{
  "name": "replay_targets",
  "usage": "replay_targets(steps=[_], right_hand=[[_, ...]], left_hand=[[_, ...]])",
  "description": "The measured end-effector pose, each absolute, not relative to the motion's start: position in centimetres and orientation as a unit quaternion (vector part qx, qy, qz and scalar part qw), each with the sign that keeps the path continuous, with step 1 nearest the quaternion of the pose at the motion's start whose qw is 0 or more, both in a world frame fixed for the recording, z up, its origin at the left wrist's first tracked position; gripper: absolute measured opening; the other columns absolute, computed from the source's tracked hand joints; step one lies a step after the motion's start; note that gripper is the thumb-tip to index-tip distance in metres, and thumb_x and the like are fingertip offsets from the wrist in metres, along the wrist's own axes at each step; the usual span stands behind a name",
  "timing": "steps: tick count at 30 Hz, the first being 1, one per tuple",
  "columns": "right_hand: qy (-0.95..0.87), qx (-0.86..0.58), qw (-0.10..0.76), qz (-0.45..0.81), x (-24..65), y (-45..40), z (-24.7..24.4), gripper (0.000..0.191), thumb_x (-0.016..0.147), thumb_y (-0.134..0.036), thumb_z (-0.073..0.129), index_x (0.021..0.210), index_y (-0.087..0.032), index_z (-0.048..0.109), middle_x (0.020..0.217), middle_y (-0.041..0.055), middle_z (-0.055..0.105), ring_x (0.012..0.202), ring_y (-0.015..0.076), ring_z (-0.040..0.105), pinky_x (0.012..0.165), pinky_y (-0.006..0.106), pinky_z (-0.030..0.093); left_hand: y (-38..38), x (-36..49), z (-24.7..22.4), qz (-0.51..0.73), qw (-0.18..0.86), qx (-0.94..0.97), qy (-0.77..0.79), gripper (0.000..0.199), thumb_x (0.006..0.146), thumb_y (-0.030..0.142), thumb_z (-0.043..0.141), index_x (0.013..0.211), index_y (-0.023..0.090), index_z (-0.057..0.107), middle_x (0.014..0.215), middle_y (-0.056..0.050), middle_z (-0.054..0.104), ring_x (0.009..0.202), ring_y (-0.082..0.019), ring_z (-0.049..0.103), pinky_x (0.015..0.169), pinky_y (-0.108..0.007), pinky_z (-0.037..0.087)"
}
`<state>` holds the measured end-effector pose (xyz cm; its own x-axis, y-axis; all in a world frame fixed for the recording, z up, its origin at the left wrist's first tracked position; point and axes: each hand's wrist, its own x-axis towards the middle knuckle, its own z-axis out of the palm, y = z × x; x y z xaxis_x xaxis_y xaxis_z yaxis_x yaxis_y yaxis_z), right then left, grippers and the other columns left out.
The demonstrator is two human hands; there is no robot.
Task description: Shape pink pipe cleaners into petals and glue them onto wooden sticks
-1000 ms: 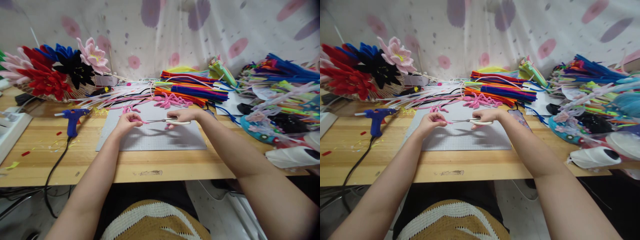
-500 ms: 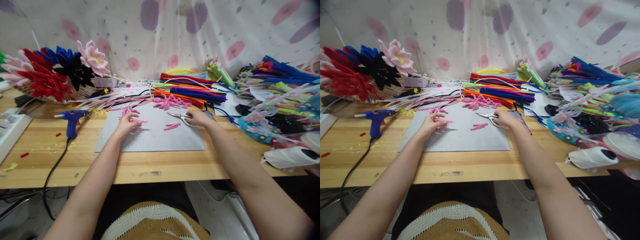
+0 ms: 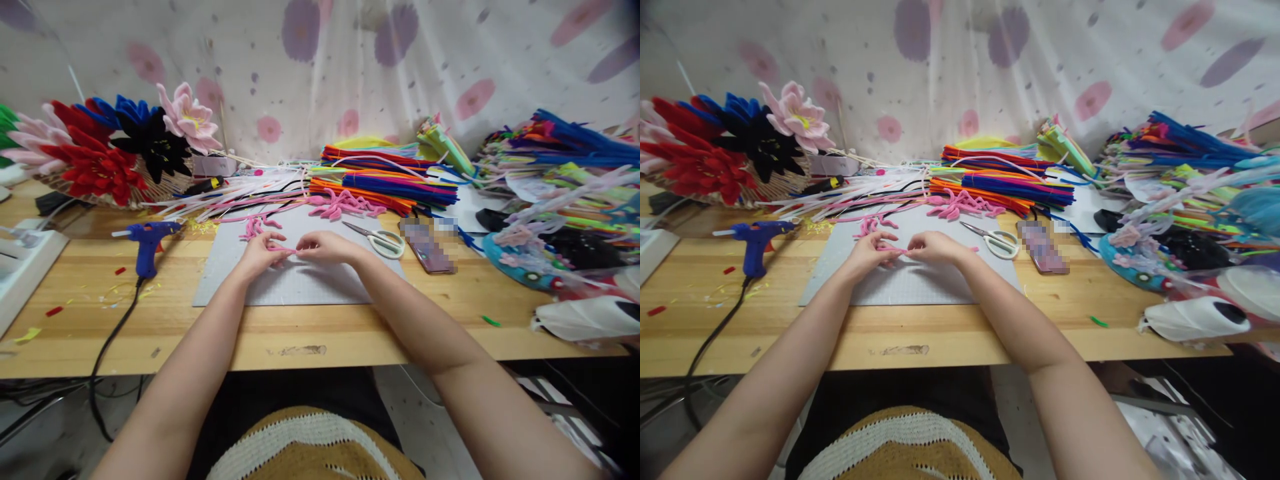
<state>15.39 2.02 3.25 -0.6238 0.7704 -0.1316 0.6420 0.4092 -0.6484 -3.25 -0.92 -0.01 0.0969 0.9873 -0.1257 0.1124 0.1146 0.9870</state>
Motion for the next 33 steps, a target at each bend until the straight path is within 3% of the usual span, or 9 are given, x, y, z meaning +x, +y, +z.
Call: replay_targets(steps=[5,9,16,21,28,33], right_hand=[[-0.791,-0.410,0.167,0.423,13.9,2.1,1.1,0.028,0.071,-0.040,0.055,0.073,-0.013,0.061,0.064,-0.0012,0.055,0.060,0.0092,0.044,0.057,0.022,0.032],[-0.730,-0.404,0.239,0.497,13.9,1.8,0.2,0.030,0.066,-0.043,0.059,0.070,-0.014,0.057,0.059,-0.0035,0.049,0.055,0.0080,0.038,0.055,0.023,0.030],[-0.673,-0.324,0.376,0.548,12.7,0.8,0.1,0.029,0.063,-0.045,0.063,0.065,-0.017,0.054,0.065,-0.0014,0.053,0.068,0.0116,0.048,0.070,0.026,0.037],[-0.661,-0.292,0.388,0.572,12.1,0.5,0.4,0.031,0.063,-0.048,0.064,0.068,-0.019,0.055,0.067,0.0001,0.056,0.070,0.0139,0.052,0.072,0.029,0.040],[-0.704,-0.342,0.368,0.503,12.9,2.1,-0.5,0.026,0.065,-0.042,0.063,0.071,-0.016,0.062,0.075,0.0016,0.060,0.078,0.0137,0.053,0.075,0.027,0.039],[-0.731,-0.342,0.331,0.489,13.2,2.4,-1.4,0.028,0.064,-0.039,0.066,0.078,-0.015,0.066,0.079,0.0024,0.064,0.074,0.0128,0.054,0.070,0.025,0.040]], left_hand=[[-1.1,-3.5,0.4,0.424,0.557,0.501,0.509,0.044,0.050,0.032,0.078,0.085,0.013,0.059,0.063,-0.003,0.064,0.060,-0.015,0.063,0.049,-0.024,0.050],[-1.0,-3.2,0.2,0.461,0.551,0.478,0.505,0.040,0.049,0.033,0.078,0.078,0.013,0.060,0.064,-0.001,0.062,0.060,-0.014,0.061,0.047,-0.022,0.048],[-0.9,-2.9,0.3,0.452,0.701,0.331,0.442,0.025,0.056,0.019,0.075,0.077,0.015,0.061,0.061,0.002,0.058,0.053,-0.007,0.055,0.042,-0.015,0.045],[-1.0,-3.2,1.0,0.396,0.795,0.265,0.374,0.017,0.060,0.014,0.072,0.074,0.013,0.063,0.061,0.000,0.059,0.054,-0.005,0.054,0.039,-0.009,0.041],[-0.4,-3.1,0.3,0.503,0.695,0.286,0.428,0.017,0.063,0.020,0.070,0.076,0.016,0.060,0.068,0.002,0.061,0.059,-0.006,0.057,0.049,-0.015,0.047],[-0.2,-2.6,-0.4,0.531,0.590,0.384,0.472,0.028,0.054,0.026,0.074,0.074,0.015,0.059,0.064,0.002,0.060,0.054,-0.008,0.056,0.050,-0.019,0.048]])
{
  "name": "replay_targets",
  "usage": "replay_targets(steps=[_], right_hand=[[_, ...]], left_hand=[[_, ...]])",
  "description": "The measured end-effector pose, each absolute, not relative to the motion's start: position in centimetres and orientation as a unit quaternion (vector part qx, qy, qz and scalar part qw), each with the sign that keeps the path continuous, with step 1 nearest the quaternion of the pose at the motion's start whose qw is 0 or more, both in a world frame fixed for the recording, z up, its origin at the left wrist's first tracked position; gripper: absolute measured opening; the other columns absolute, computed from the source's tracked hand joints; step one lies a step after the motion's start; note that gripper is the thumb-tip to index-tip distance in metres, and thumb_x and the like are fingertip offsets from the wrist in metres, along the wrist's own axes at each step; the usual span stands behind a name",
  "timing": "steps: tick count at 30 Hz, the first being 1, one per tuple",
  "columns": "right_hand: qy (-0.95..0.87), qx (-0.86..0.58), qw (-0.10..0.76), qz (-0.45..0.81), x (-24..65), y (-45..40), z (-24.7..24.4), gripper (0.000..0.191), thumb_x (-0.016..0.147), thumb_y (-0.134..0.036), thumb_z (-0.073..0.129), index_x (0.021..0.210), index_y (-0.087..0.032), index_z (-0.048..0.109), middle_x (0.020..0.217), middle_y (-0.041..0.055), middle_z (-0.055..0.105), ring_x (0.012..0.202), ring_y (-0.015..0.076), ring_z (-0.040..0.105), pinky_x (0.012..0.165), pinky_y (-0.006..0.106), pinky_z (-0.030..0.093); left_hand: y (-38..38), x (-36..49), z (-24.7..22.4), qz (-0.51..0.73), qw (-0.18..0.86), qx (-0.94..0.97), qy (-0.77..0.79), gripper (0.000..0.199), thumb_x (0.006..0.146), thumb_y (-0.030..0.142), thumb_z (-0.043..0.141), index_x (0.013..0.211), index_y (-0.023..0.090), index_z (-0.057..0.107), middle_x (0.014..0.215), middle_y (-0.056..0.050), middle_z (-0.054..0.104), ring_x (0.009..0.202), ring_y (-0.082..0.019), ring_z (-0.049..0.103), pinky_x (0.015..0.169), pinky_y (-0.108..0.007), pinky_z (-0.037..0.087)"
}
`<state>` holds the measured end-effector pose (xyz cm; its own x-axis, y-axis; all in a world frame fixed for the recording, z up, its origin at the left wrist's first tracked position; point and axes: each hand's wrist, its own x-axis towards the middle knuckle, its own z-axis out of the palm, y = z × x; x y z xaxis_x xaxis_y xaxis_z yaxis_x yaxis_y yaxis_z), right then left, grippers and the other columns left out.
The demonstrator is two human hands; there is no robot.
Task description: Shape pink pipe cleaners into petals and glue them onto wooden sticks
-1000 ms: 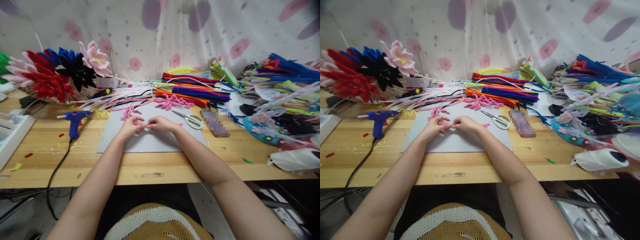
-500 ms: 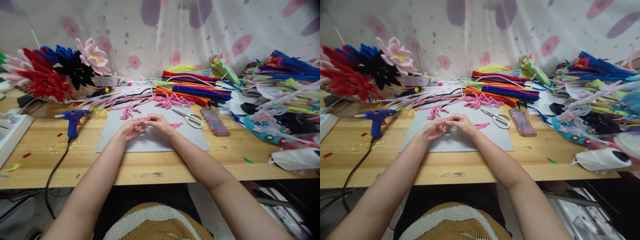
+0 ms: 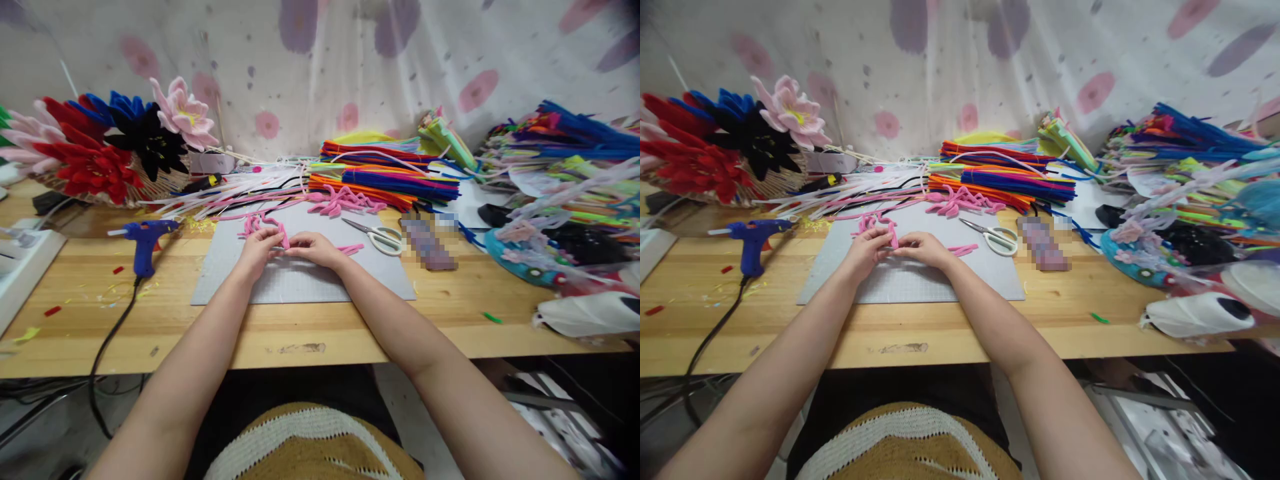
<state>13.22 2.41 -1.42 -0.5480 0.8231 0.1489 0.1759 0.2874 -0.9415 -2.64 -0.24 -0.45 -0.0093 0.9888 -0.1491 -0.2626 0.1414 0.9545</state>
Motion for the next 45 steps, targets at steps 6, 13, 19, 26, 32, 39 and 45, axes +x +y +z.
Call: replay_targets(steps=[6,13,19,26,32,39,45], right_hand=[[-0.666,-0.335,0.392,0.539,13.3,2.3,-1.2,0.025,0.069,-0.038,0.062,0.075,-0.014,0.059,0.069,0.0000,0.060,0.065,0.0106,0.053,0.061,0.023,0.039],[-0.632,-0.344,0.455,0.524,12.6,2.2,-1.2,0.022,0.064,-0.033,0.066,0.070,-0.015,0.056,0.061,-0.0023,0.057,0.058,0.0096,0.051,0.061,0.024,0.040],[-0.618,-0.350,0.435,0.553,13.1,2.1,-0.9,0.022,0.062,-0.033,0.067,0.070,-0.015,0.057,0.063,-0.0023,0.057,0.058,0.0086,0.049,0.058,0.023,0.038],[-0.635,-0.382,0.421,0.522,13.3,2.5,-1.2,0.020,0.058,-0.027,0.066,0.057,-0.015,0.051,0.053,-0.0044,0.052,0.052,0.0071,0.043,0.055,0.022,0.032],[-0.655,-0.367,0.362,0.553,13.8,2.1,-0.7,0.022,0.067,-0.036,0.060,0.068,-0.014,0.055,0.059,-0.0028,0.053,0.054,0.0080,0.045,0.054,0.022,0.033],[-0.713,-0.377,0.374,0.459,13.7,1.9,-0.4,0.021,0.071,-0.034,0.055,0.066,-0.014,0.054,0.058,-0.0031,0.049,0.056,0.0083,0.041,0.057,0.023,0.032],[-0.756,-0.413,0.346,0.371,13.6,1.7,-0.1,0.017,0.071,-0.030,0.052,0.064,-0.015,0.053,0.057,-0.0038,0.046,0.056,0.0086,0.038,0.056,0.023,0.029]], left_hand=[[-0.8,-2.1,-0.5,0.480,0.488,0.574,0.449,0.039,0.058,0.029,0.071,0.090,0.015,0.053,0.053,0.005,0.055,0.045,-0.007,0.050,0.045,-0.019,0.041],[-0.5,-2.2,-1.2,0.463,0.422,0.607,0.489,0.026,0.063,0.033,0.066,0.078,0.015,0.055,0.063,0.001,0.059,0.055,-0.009,0.052,0.051,-0.021,0.041],[-0.5,-2.4,-0.9,0.454,0.445,0.609,0.474,0.022,0.064,0.035,0.065,0.066,0.014,0.058,0.055,0.001,0.056,0.052,-0.009,0.047,0.055,-0.024,0.037],[-0.7,-2.1,-0.5,0.443,0.434,0.617,0.484,0.020,0.064,0.034,0.063,0.066,0.014,0.059,0.055,0.003,0.051,0.051,-0.008,0.041,0.051,-0.023,0.030],[-0.7,-2.3,-0.6,0.441,0.489,0.593,0.463,0.023,0.065,0.037,0.063,0.064,0.015,0.057,0.049,0.005,0.045,0.048,-0.007,0.037,0.050,-0.023,0.028],[-1.0,-2.1,-0.3,0.439,0.497,0.597,0.450,0.025,0.064,0.039,0.065,0.064,0.015,0.056,0.049,0.005,0.044,0.046,-0.007,0.036,0.048,-0.022,0.027],[-1.1,-1.7,-0.5,0.446,0.490,0.577,0.477,0.027,0.060,0.039,0.067,0.066,0.015,0.056,0.052,0.003,0.053,0.048,-0.008,0.044,0.049,-0.022,0.032]])
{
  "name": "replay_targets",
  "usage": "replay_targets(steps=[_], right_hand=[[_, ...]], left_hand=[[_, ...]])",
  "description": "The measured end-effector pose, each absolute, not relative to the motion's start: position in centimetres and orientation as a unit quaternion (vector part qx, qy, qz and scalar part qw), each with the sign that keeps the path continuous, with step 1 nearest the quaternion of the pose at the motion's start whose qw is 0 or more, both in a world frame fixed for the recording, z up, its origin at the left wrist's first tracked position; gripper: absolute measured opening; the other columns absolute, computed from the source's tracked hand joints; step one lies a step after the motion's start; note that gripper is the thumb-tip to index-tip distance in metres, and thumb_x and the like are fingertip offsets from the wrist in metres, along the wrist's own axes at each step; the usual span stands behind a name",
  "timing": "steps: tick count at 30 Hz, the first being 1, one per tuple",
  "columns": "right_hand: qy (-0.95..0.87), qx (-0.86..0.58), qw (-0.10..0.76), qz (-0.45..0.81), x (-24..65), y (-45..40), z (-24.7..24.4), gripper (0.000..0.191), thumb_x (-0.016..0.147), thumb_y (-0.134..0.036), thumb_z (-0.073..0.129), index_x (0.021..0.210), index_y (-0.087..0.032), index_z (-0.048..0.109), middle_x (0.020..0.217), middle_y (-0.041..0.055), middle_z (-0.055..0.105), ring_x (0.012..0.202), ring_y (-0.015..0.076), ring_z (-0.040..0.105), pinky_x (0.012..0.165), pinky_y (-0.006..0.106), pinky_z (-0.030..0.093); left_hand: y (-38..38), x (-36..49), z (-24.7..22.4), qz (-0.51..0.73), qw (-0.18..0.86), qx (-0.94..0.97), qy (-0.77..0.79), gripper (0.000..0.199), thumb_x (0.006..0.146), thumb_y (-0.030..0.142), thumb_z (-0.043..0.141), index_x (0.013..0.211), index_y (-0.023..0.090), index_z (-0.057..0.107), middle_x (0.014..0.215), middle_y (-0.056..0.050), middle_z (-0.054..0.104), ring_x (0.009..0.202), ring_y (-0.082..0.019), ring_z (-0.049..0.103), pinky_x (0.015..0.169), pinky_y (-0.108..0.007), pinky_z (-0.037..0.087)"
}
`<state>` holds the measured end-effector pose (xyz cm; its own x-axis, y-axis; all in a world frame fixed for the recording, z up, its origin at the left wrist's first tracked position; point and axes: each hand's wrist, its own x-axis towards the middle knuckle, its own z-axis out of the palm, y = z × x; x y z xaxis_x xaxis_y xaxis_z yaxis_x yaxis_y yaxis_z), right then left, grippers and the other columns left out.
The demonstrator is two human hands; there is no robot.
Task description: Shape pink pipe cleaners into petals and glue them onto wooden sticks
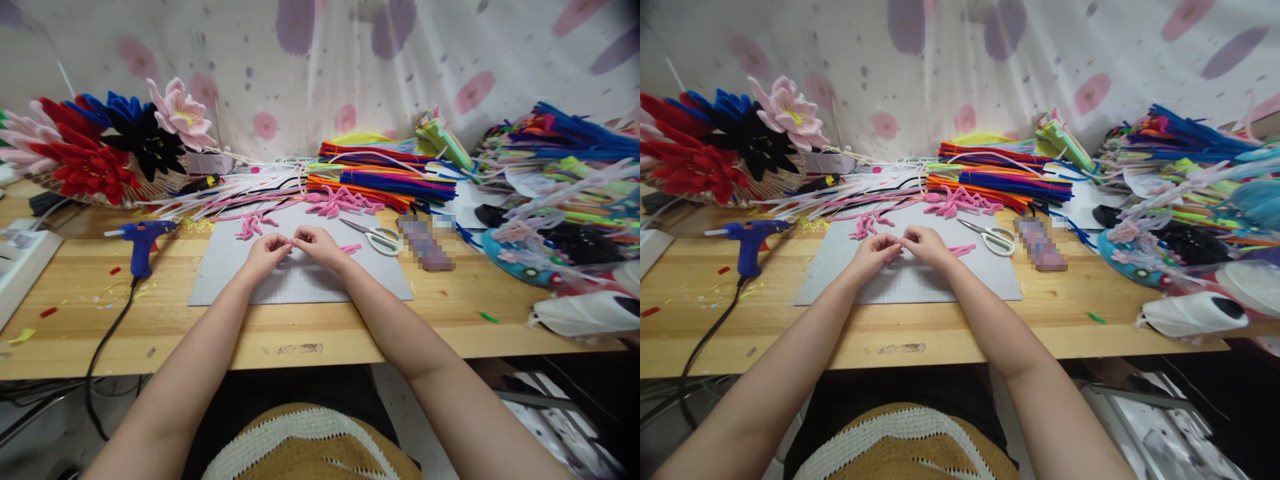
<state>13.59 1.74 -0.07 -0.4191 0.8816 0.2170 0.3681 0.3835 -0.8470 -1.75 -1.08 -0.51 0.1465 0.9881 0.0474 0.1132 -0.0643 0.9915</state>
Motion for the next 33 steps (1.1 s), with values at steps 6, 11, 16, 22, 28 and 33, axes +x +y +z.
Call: replay_targets(steps=[6,11,16,22,28,33], right_hand=[[-0.760,-0.362,0.333,0.424,13.8,1.5,0.3,0.021,0.074,-0.034,0.049,0.064,-0.016,0.051,0.060,-0.0032,0.045,0.060,0.0096,0.038,0.058,0.023,0.029],[-0.707,-0.341,0.338,0.519,13.2,1.0,0.4,0.018,0.068,-0.030,0.051,0.058,-0.016,0.046,0.056,-0.0050,0.039,0.056,0.0079,0.033,0.055,0.022,0.026],[-0.635,-0.303,0.285,0.651,13.0,0.4,0.1,0.017,0.066,-0.028,0.053,0.056,-0.016,0.044,0.048,-0.0078,0.032,0.046,0.0052,0.023,0.047,0.022,0.016],[-0.606,-0.251,0.215,0.724,13.6,0.7,-0.1,0.021,0.066,-0.031,0.059,0.060,-0.015,0.046,0.045,-0.0087,0.034,0.042,0.0037,0.024,0.044,0.020,0.014],[-0.616,-0.278,0.239,0.697,14.4,1.2,0.0,0.031,0.073,-0.044,0.057,0.069,-0.015,0.050,0.053,-0.0057,0.042,0.045,0.0044,0.033,0.044,0.019,0.022],[-0.676,-0.306,0.263,0.616,14.3,1.4,0.1,0.032,0.078,-0.046,0.049,0.070,-0.015,0.052,0.057,-0.0047,0.043,0.048,0.0057,0.036,0.046,0.020,0.027]], left_hand=[[-1.0,-2.4,-0.1,0.419,0.486,0.596,0.483,0.023,0.060,0.035,0.067,0.065,0.014,0.059,0.054,0.002,0.054,0.048,-0.008,0.043,0.049,-0.022,0.030],[-0.9,-3.3,0.6,0.376,0.486,0.633,0.471,0.022,0.062,0.034,0.066,0.063,0.013,0.060,0.053,0.002,0.051,0.048,-0.008,0.041,0.048,-0.021,0.028],[-1.0,-4.8,1.2,0.285,0.551,0.663,0.419,0.023,0.063,0.036,0.067,0.068,0.014,0.064,0.058,0.000,0.055,0.052,-0.009,0.044,0.051,-0.022,0.031],[-1.1,-5.0,1.2,0.245,0.592,0.654,0.402,0.022,0.064,0.036,0.068,0.070,0.016,0.065,0.062,-0.001,0.058,0.053,-0.008,0.045,0.050,-0.021,0.030],[-0.9,-4.5,0.9,0.320,0.568,0.616,0.442,0.024,0.060,0.037,0.069,0.066,0.015,0.063,0.056,0.001,0.053,0.050,-0.008,0.041,0.048,-0.021,0.028],[-0.6,-4.2,0.2,0.360,0.537,0.608,0.461,0.024,0.061,0.037,0.068,0.065,0.014,0.061,0.054,0.001,0.051,0.049,-0.008,0.041,0.049,-0.022,0.027]])
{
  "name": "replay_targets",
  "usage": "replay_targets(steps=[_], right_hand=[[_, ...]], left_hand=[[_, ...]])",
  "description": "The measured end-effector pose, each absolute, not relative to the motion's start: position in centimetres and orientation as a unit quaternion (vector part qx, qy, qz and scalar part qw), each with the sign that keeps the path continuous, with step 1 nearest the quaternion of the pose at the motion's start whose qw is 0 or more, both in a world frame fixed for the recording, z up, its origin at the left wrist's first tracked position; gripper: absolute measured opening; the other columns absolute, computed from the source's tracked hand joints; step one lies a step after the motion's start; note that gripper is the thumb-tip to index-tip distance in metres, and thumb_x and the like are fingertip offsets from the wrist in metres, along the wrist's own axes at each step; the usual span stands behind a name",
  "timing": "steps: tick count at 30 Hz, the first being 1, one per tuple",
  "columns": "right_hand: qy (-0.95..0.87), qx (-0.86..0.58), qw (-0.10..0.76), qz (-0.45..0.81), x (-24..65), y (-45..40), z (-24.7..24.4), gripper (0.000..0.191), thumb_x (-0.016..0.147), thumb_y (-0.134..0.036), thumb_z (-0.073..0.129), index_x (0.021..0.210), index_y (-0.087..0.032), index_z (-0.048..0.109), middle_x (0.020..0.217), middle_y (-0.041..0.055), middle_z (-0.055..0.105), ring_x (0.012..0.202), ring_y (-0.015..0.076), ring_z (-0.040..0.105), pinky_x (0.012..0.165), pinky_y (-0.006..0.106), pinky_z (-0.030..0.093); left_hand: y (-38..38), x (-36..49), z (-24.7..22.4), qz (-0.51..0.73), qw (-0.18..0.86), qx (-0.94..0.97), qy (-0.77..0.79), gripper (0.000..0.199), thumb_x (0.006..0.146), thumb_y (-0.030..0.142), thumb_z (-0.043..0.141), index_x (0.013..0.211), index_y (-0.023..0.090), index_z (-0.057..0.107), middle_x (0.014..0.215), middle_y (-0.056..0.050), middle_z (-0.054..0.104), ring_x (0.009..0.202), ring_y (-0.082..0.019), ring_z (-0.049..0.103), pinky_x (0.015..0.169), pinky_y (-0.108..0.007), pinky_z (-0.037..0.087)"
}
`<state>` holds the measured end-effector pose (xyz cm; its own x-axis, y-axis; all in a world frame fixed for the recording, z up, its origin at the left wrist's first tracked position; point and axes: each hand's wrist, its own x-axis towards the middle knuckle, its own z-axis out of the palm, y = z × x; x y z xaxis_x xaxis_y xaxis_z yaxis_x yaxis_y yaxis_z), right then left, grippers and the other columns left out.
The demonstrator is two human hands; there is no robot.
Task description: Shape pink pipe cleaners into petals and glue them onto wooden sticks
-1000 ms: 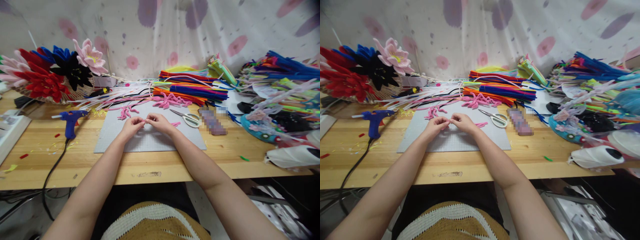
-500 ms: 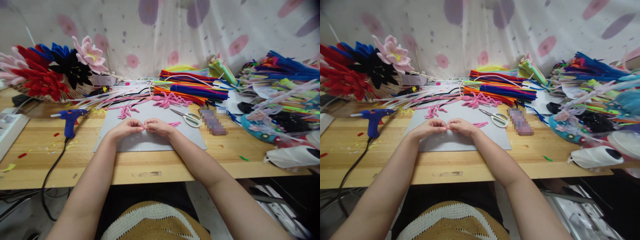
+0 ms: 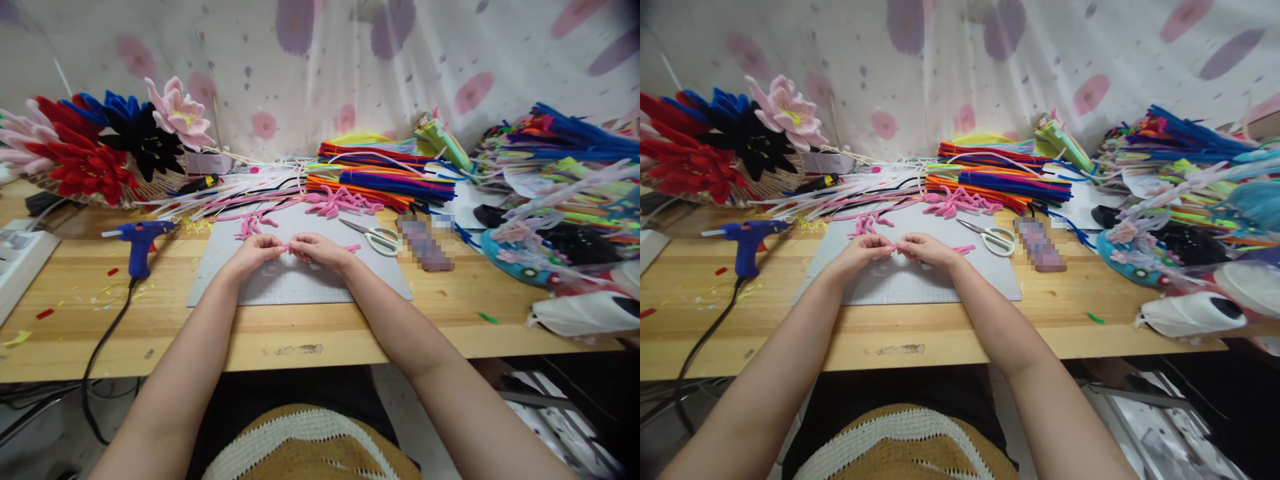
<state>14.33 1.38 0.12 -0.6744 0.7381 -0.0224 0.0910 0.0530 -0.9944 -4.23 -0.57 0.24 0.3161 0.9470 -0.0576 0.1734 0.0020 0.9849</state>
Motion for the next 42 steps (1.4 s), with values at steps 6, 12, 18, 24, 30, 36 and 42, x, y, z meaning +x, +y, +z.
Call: replay_targets(steps=[6,12,18,24,30,36,42], right_hand=[[-0.723,-0.333,0.303,0.523,13.3,1.2,0.2,0.020,0.073,-0.030,0.049,0.060,-0.016,0.047,0.055,-0.0060,0.038,0.051,0.0062,0.031,0.051,0.021,0.025],[-0.753,-0.372,0.326,0.433,13.0,1.2,0.2,0.019,0.073,-0.027,0.047,0.058,-0.017,0.043,0.055,-0.0055,0.036,0.056,0.0080,0.033,0.055,0.023,0.026],[-0.731,-0.327,0.314,0.510,13.4,1.0,1.0,0.018,0.076,-0.030,0.047,0.065,-0.016,0.049,0.062,-0.0043,0.044,0.062,0.0086,0.039,0.062,0.023,0.032],[-0.692,-0.320,0.331,0.557,13.3,0.9,1.0,0.021,0.073,-0.033,0.053,0.063,-0.015,0.050,0.059,-0.0051,0.042,0.058,0.0076,0.036,0.057,0.022,0.029],[-0.591,-0.284,0.367,0.660,12.8,0.8,0.5,0.027,0.066,-0.041,0.061,0.064,-0.017,0.048,0.053,-0.0065,0.036,0.049,0.0065,0.027,0.049,0.022,0.020],[-0.523,-0.269,0.379,0.714,12.2,0.8,-0.1,0.030,0.061,-0.040,0.066,0.063,-0.017,0.047,0.051,-0.0061,0.038,0.047,0.0060,0.026,0.048,0.022,0.020],[-0.516,-0.268,0.362,0.729,12.7,1.4,-0.2,0.022,0.062,-0.032,0.066,0.062,-0.015,0.051,0.050,-0.0050,0.043,0.047,0.0054,0.031,0.048,0.021,0.021]], left_hand=[[-0.8,-3.9,0.4,0.364,0.541,0.610,0.450,0.022,0.062,0.035,0.068,0.064,0.014,0.061,0.053,0.001,0.050,0.048,-0.008,0.040,0.048,-0.022,0.026],[-0.9,-3.8,0.6,0.382,0.560,0.568,0.466,0.023,0.059,0.035,0.071,0.062,0.014,0.062,0.054,0.000,0.053,0.052,-0.009,0.045,0.053,-0.023,0.034],[-1.1,-3.6,0.6,0.377,0.573,0.572,0.451,0.022,0.062,0.036,0.068,0.063,0.015,0.063,0.051,0.001,0.050,0.052,-0.010,0.046,0.060,-0.026,0.041],[-1.1,-3.3,0.6,0.387,0.587,0.557,0.442,0.022,0.061,0.033,0.069,0.055,0.015,0.059,0.047,0.003,0.044,0.049,-0.008,0.043,0.062,-0.027,0.044],[-1.1,-3.1,0.4,0.412,0.629,0.519,0.405,0.023,0.061,0.033,0.071,0.057,0.015,0.058,0.048,0.004,0.043,0.051,-0.008,0.044,0.072,-0.031,0.047],[-1.2,-2.9,0.5,0.415,0.661,0.488,0.392,0.025,0.059,0.033,0.073,0.056,0.014,0.057,0.046,0.005,0.042,0.050,-0.006,0.043,0.075,-0.032,0.048],[-1.0,-2.9,-0.3,0.412,0.652,0.504,0.388,0.024,0.063,0.035,0.071,0.061,0.014,0.060,0.051,0.004,0.048,0.052,-0.007,0.046,0.072,-0.030,0.046]])
